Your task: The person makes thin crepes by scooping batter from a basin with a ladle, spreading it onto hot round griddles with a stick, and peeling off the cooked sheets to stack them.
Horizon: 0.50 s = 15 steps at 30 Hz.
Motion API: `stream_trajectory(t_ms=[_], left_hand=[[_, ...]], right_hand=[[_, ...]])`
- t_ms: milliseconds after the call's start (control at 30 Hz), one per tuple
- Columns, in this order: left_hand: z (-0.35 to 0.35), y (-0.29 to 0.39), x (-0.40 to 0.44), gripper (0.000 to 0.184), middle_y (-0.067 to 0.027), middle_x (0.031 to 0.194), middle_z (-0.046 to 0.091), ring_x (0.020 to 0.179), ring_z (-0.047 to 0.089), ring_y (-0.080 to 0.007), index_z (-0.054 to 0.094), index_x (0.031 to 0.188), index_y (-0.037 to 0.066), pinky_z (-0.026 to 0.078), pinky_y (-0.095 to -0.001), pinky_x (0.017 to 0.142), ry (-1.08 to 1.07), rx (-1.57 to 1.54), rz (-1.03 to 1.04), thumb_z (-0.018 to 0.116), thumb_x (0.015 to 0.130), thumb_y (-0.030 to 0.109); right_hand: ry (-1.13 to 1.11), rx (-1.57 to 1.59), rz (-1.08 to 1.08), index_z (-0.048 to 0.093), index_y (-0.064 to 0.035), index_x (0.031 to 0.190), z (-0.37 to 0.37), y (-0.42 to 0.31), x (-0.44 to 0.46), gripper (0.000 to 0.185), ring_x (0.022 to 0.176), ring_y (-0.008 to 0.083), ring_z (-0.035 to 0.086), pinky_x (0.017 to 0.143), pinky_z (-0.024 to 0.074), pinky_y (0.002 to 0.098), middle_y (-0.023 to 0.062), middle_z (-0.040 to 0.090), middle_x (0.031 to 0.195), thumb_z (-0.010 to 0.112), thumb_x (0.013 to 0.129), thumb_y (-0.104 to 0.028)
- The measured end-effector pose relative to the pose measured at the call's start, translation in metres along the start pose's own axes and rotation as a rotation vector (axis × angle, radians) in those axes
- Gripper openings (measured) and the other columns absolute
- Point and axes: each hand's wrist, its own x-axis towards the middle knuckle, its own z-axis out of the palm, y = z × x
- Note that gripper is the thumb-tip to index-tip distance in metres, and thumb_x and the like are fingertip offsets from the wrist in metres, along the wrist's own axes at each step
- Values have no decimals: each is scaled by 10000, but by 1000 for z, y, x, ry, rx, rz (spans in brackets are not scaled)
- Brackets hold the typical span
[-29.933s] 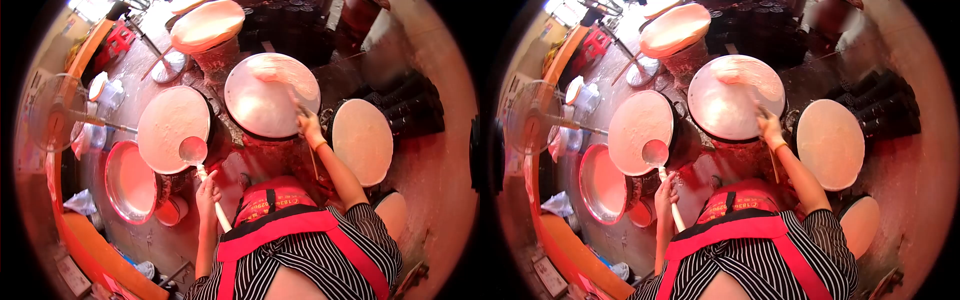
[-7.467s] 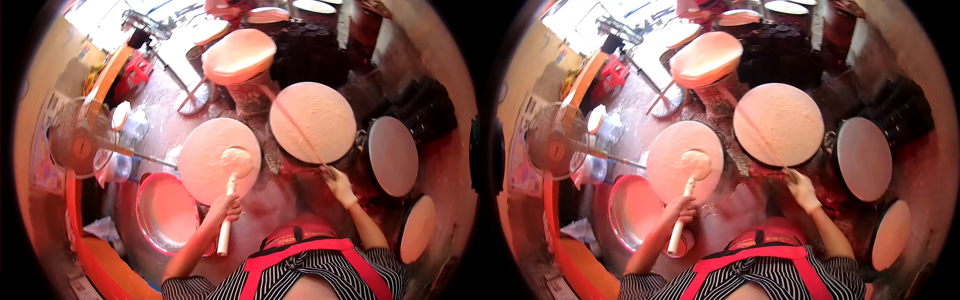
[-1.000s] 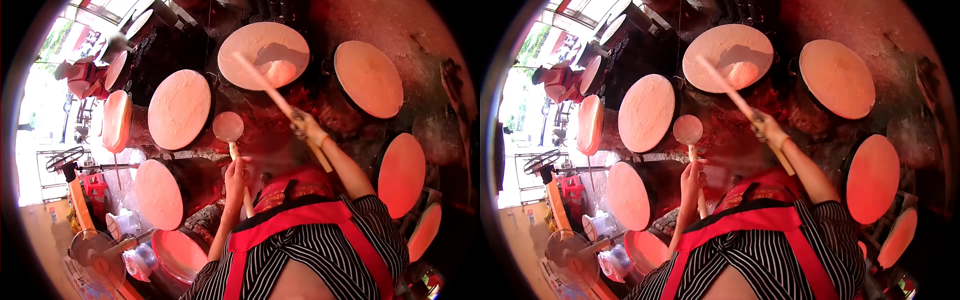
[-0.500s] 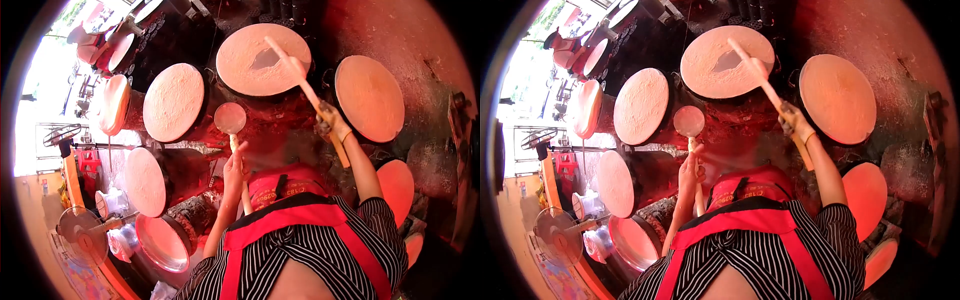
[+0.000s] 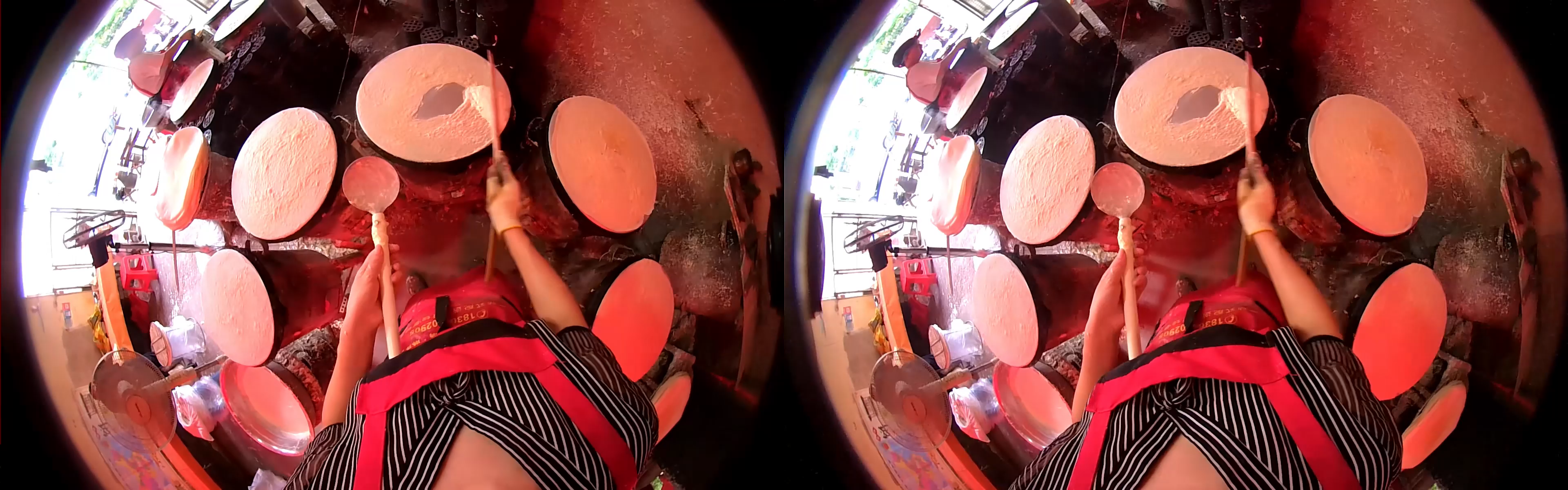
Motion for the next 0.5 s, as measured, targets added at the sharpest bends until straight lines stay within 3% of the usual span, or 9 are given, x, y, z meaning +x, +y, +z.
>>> stream_trajectory(t_ms=[100, 167, 200, 233, 333, 400, 500], left_hand=[[-9, 7, 1, 292, -20, 805, 472, 588, 385, -68, 510, 1060, -3, 326, -191, 461, -56, 56, -12, 486, 970, 274], [-7, 12, 0, 278, -24, 816, 471, 580, 378, -64, 504, 1056, -5, 313, -181, 454, -45, 130, -4, 475, 973, 259], [-11, 10, 3, 273, -24, 809, 469, 573, 371, -62, 499, 1050, -4, 304, -176, 448, -61, 92, -6, 471, 974, 257], [-18, 7, 7, 268, -23, 803, 466, 565, 365, -59, 495, 1045, -2, 296, -172, 443, -75, 58, -11, 466, 975, 255], [-21, 14, 8, 277, -7, 767, 439, 535, 334, -43, 480, 1056, 13, 265, -160, 420, -78, 52, -33, 459, 975, 278], [-25, 13, 7, 249, -1, 756, 431, 529, 329, -37, 476, 1059, 21, 253, -161, 408, -72, 43, -50, 474, 965, 252], [-32, 13, 12, 169, -17, 772, 458, 542, 365, -45, 492, 1014, 30, 276, -163, 416, -89, 105, -69, 501, 936, 180]], right_hand=[[-182, -1045, -470, 520, 69, 1230, 25, 53, 0, 361, 1166, 183, 517, 975, 379, 262, 93, 571, 1254, 522, 922, -117], [-362, -963, -219, 535, 10, 1242, 61, 21, -5, 369, 1181, 198, 509, 974, 375, 270, 147, 588, 1216, 553, 894, -112], [-325, -905, 62, 544, -7, 1242, 72, -6, -13, 359, 1061, 176, 557, 885, 418, 249, 115, 611, 1124, 551, 895, -100], [-307, -877, 104, 551, -15, 1237, 65, -17, -12, 344, 955, 144, 520, 808, 410, 236, 74, 589, 1056, 543, 903, -97], [-170, -716, -450, 573, -37, 1223, -8, 15, 11, 306, 636, 50, 412, 578, 386, 195, -50, 524, 852, 516, 926, -88], [-139, -861, -425, 546, -19, 1248, 2, 11, -32, 327, 820, 82, 472, 728, 407, 221, -19, 560, 1000, 513, 937, -115], [-362, -1003, -381, 507, 0, 1283, 33, 21, -48, 366, 1090, 124, 530, 936, 404, 252, 41, 598, 1209, 514, 944, -135]])
